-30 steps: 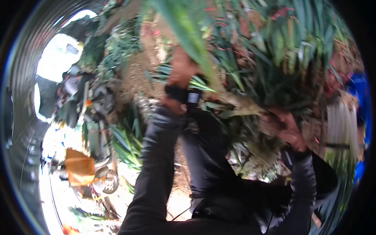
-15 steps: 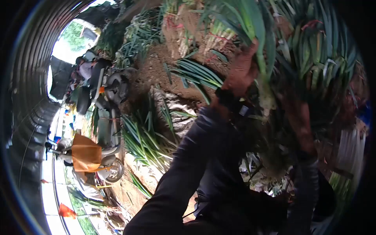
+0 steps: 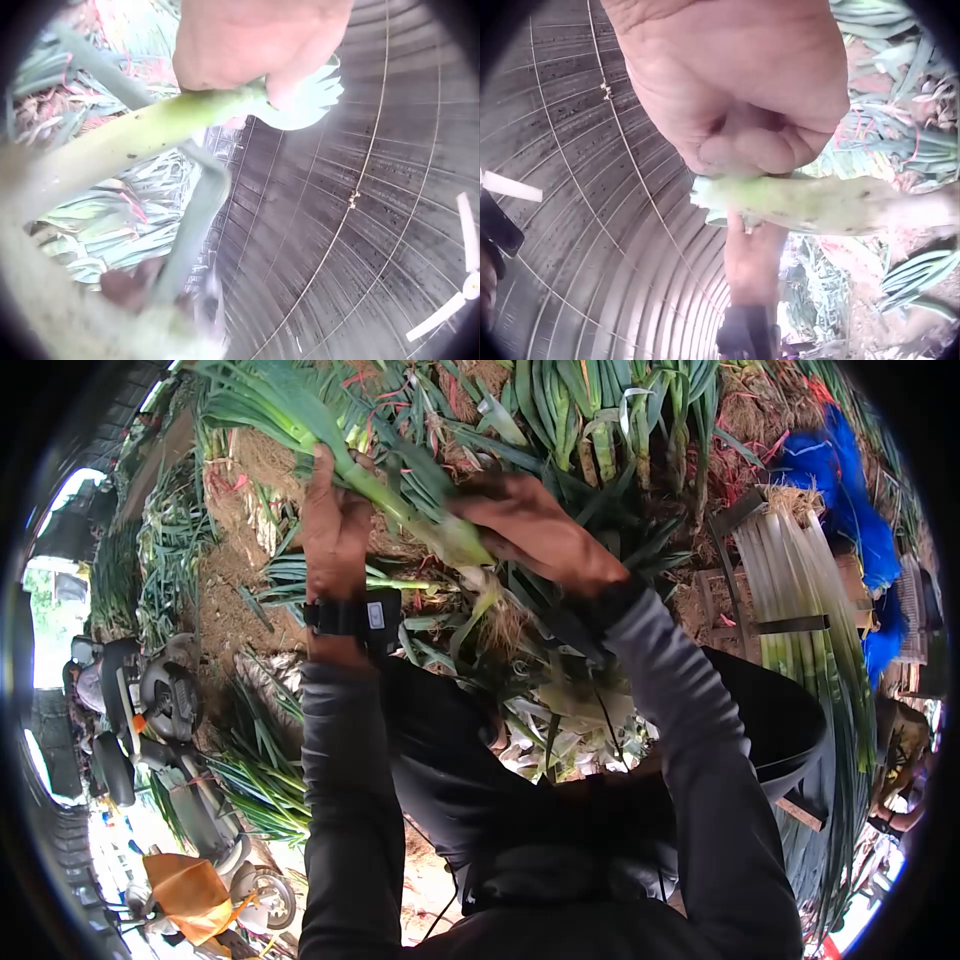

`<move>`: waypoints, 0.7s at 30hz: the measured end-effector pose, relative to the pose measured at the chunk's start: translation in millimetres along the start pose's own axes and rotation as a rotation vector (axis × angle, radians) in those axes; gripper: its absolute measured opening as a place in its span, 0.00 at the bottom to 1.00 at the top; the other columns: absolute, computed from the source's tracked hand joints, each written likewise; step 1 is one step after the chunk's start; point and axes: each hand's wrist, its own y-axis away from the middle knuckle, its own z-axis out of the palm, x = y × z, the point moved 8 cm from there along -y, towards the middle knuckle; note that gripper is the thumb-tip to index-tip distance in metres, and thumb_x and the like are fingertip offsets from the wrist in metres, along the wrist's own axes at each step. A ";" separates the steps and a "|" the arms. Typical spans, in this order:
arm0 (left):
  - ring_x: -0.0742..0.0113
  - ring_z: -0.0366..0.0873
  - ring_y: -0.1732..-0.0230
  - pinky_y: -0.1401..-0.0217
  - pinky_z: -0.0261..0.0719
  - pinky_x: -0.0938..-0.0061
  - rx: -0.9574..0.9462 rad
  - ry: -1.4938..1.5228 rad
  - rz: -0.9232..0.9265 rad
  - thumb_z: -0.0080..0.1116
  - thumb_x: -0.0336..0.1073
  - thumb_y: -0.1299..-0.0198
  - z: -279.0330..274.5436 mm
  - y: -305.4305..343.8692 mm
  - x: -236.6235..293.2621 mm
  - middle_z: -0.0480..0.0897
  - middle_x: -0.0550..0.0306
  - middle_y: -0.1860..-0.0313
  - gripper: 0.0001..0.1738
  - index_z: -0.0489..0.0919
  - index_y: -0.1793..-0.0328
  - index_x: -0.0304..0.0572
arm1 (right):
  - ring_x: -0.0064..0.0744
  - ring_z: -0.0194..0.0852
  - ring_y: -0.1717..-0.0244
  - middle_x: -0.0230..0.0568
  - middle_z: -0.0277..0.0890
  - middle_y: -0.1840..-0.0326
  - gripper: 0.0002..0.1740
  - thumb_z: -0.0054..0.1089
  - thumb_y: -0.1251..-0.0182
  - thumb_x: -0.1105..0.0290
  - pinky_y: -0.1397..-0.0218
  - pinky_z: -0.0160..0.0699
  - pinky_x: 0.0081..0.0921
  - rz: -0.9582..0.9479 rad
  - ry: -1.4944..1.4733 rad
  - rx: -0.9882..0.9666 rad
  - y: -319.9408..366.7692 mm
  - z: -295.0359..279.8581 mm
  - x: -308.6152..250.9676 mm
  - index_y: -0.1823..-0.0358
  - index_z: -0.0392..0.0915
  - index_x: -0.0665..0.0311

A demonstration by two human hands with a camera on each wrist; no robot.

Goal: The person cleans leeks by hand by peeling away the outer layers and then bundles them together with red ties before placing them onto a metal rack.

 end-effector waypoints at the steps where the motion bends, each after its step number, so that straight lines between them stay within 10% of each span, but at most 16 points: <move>1: 0.60 0.81 0.59 0.51 0.86 0.66 0.027 -0.006 0.015 0.68 0.39 0.32 -10.6 -3.0 5.9 0.81 0.53 0.60 0.19 0.77 0.45 0.34 | 0.14 0.63 0.79 0.29 0.77 0.67 0.13 0.65 0.29 0.66 0.78 0.61 0.18 0.020 -0.020 -0.019 16.7 -9.6 11.0 0.48 0.83 0.64; 3: 0.61 0.81 0.60 0.53 0.87 0.66 0.058 0.014 0.039 0.69 0.39 0.34 -27.7 -11.6 10.0 0.81 0.53 0.60 0.18 0.77 0.45 0.36 | 0.16 0.64 0.79 0.30 0.79 0.64 0.11 0.65 0.31 0.68 0.78 0.64 0.19 0.122 -0.096 -0.043 52.0 -29.9 46.2 0.50 0.83 0.61; 7: 0.61 0.81 0.61 0.56 0.88 0.64 0.118 -0.047 0.089 0.70 0.41 0.34 -37.1 -8.8 17.0 0.81 0.54 0.60 0.20 0.77 0.43 0.38 | 0.44 0.85 0.61 0.50 0.83 0.63 0.16 0.65 0.32 0.60 0.59 0.81 0.34 0.344 1.208 -0.401 154.8 -43.3 151.1 0.52 0.80 0.65; 10: 0.60 0.80 0.60 0.51 0.87 0.66 0.172 -0.141 0.095 0.65 0.40 0.30 -32.0 -2.9 24.2 0.80 0.52 0.58 0.18 0.76 0.46 0.33 | 0.54 0.83 0.56 0.54 0.83 0.59 0.20 0.66 0.32 0.59 0.54 0.82 0.35 0.266 1.134 -0.351 187.6 -64.0 175.1 0.48 0.79 0.66; 13: 0.60 0.80 0.60 0.52 0.87 0.66 0.151 -0.195 0.126 0.62 0.39 0.28 -16.4 8.6 22.0 0.80 0.52 0.58 0.15 0.75 0.46 0.34 | 0.52 0.84 0.57 0.51 0.83 0.56 0.21 0.64 0.29 0.59 0.53 0.82 0.36 -0.048 0.919 0.170 140.8 -57.9 88.4 0.46 0.79 0.68; 21: 0.52 0.83 0.49 0.46 0.90 0.56 0.111 -0.009 -0.059 0.63 0.36 0.30 -12.0 -4.0 -22.8 0.82 0.41 0.50 0.21 0.72 0.37 0.29 | 0.44 0.87 0.57 0.50 0.84 0.51 0.21 0.65 0.28 0.58 0.51 0.85 0.33 -0.197 0.642 0.210 3.5 -10.5 -9.0 0.43 0.81 0.65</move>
